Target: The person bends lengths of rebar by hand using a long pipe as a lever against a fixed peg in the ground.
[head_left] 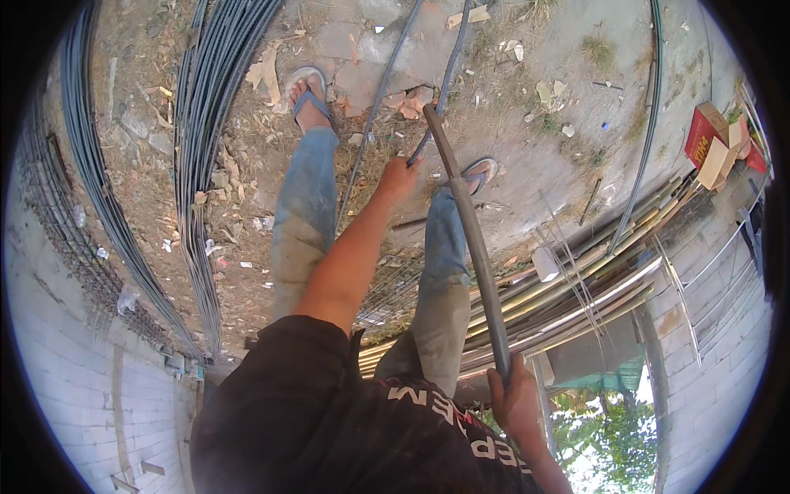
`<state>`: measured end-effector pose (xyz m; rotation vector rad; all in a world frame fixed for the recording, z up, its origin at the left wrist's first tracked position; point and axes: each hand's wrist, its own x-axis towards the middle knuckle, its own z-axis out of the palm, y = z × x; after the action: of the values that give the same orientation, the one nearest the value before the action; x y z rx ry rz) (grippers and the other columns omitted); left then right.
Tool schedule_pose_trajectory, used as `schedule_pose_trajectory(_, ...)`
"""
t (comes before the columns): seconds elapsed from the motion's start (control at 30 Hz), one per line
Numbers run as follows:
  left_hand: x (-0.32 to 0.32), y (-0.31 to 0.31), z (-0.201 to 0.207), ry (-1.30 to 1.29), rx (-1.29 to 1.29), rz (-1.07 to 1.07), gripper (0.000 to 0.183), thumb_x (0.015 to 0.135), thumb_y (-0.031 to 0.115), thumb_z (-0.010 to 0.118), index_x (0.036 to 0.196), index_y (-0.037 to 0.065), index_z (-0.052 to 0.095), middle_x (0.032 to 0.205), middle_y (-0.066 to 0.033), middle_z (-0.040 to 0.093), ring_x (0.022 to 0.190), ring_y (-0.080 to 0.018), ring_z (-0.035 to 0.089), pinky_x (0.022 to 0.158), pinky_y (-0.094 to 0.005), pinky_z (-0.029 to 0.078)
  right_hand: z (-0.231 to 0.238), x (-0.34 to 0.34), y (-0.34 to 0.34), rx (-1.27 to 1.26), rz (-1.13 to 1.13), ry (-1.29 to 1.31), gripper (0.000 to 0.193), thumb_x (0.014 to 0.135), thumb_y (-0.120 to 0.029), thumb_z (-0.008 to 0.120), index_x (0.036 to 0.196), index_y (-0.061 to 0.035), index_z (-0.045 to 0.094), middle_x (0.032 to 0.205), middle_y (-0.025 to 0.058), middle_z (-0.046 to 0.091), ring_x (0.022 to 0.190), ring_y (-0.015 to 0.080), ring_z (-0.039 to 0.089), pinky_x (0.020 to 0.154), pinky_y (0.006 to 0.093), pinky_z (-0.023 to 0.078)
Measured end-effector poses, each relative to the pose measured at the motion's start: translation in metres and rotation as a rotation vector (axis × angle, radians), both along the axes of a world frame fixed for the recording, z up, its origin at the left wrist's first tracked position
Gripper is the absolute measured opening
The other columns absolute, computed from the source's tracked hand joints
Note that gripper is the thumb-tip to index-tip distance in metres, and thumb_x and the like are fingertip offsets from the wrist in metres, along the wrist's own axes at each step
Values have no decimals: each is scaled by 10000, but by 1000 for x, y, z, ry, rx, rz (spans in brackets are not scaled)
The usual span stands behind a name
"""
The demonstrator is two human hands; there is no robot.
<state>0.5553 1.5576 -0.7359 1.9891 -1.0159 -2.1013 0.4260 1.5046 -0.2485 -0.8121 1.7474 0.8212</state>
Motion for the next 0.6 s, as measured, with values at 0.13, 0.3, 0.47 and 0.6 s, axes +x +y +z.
schedule_pose_trajectory(0.13,11,-10,-17,-39,64,-58,588,941,512,524,761,-36,637,679,-267,610,716,-462,614,667,-514,454,-34,8,48,-26,-17,11,283,925,-215,592,1005,13,444,616,287,557,609,507,576,540,548,419)
schedule_pose_trajectory(0.3,19,-14,-23,-121,26,-71,567,946,509,510,811,-27,638,742,-272,628,773,-457,623,697,-521,458,-57,3,54,-63,-129,-105,323,928,-223,589,1052,31,434,625,293,567,604,509,573,544,557,429)
schedule_pose_trajectory(0.47,26,-21,-35,-122,10,-89,522,953,474,503,968,-33,628,941,-293,646,905,-455,621,794,-513,464,-82,1,49,-124,-237,-185,324,932,-223,587,1045,34,426,649,318,567,642,528,575,564,573,426)
schedule_pose_trajectory(0.6,51,-17,-26,-369,12,-55,556,956,443,506,1175,-67,541,1069,-293,633,1003,-449,609,870,-483,470,-91,25,45,-153,-194,-237,295,925,-211,594,998,26,434,673,318,586,655,522,586,578,581,441)
